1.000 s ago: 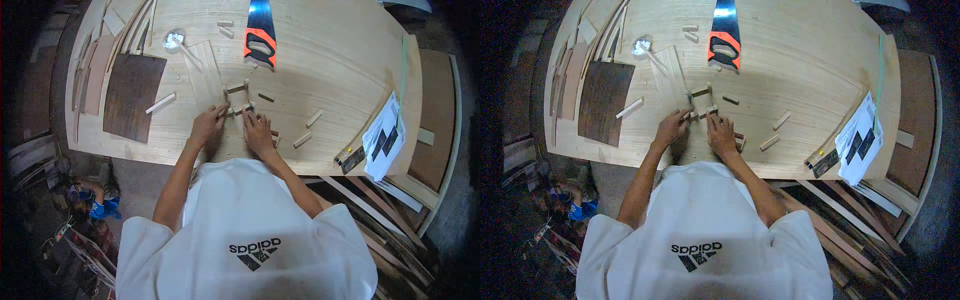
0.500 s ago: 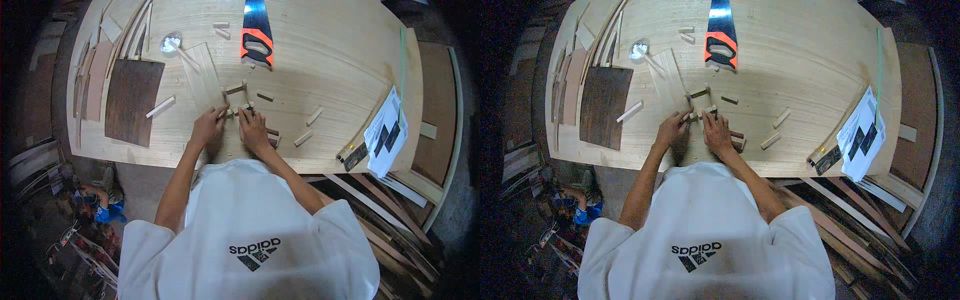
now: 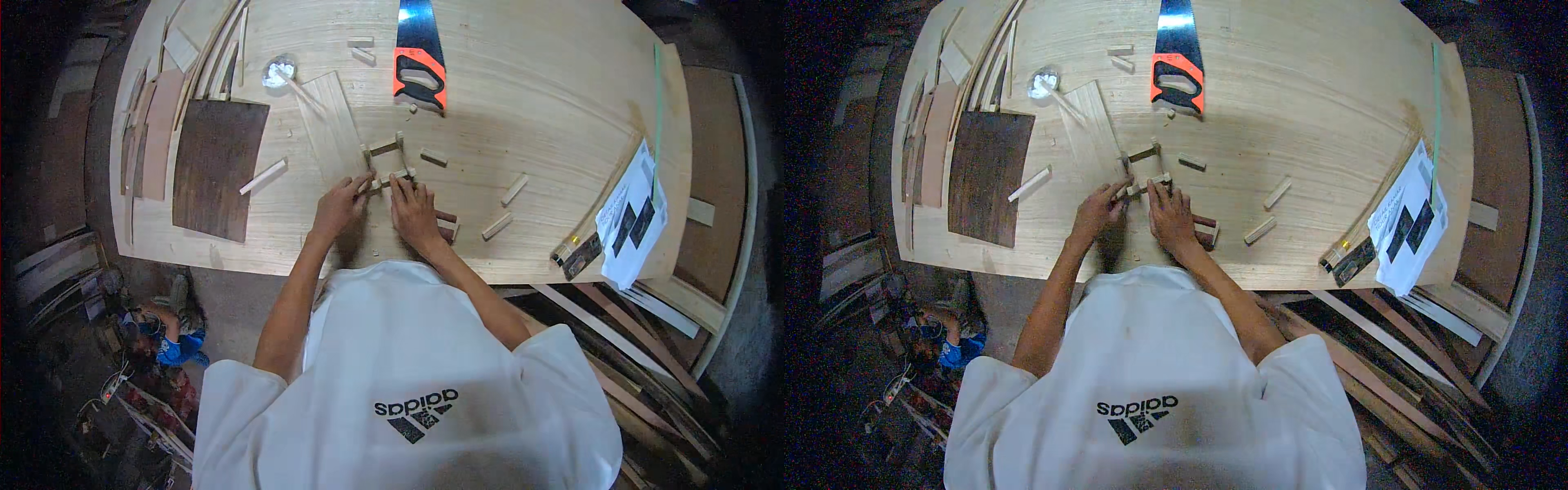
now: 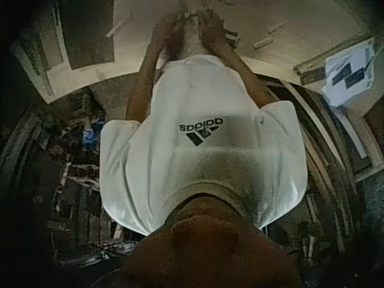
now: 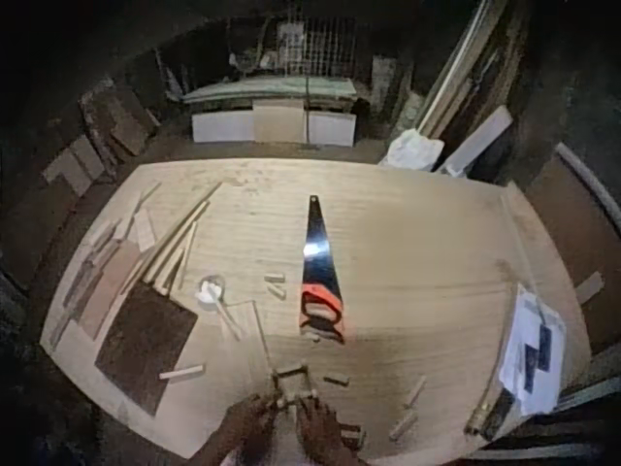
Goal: The person assembles a small wooden frame structure on a workbench using small wooden dowels and planks. They arrange the pieces into a rectangular shape and then apply a white substance to the joints using a small brush.
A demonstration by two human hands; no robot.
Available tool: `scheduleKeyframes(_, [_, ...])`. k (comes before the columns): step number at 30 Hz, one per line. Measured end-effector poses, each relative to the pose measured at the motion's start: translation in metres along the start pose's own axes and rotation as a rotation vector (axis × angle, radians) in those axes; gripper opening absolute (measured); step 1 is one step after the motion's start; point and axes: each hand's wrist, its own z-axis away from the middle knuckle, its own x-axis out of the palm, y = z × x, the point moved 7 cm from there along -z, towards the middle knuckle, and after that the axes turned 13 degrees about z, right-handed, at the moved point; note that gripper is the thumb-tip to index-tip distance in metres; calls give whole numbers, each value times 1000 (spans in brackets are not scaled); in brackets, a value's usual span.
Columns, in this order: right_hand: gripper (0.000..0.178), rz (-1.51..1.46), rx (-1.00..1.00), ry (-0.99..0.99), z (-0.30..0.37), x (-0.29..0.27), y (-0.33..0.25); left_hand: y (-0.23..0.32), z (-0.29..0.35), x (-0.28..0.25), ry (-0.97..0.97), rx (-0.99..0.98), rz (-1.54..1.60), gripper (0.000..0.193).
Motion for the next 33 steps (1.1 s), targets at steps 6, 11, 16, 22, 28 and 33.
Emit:
scheduleKeyframes(6, [74,2,-6,0,1,1,1,7,-1,-2,-12,-16,-29,45])
scheduleKeyframes(11, [73,-25,-12,-22,0,2,2,9,0,-4,4,8,-33,46])
scheduleKeyframes(16, [52,-269,64,82,13,-11,20,11,1,-5,37,5,-22,44])
scheduleKeyframes(22, [35,-625,499,95,2,-2,70,11,2,-7,36,9,-24,43])
scheduleKeyframes(28, [34,-769,455,36,-20,6,73,4,2,-2,30,-20,-58,53])
scheduleKeyframes(33, [35,-726,406,40,-26,-1,68,12,3,-8,59,19,-18,46])
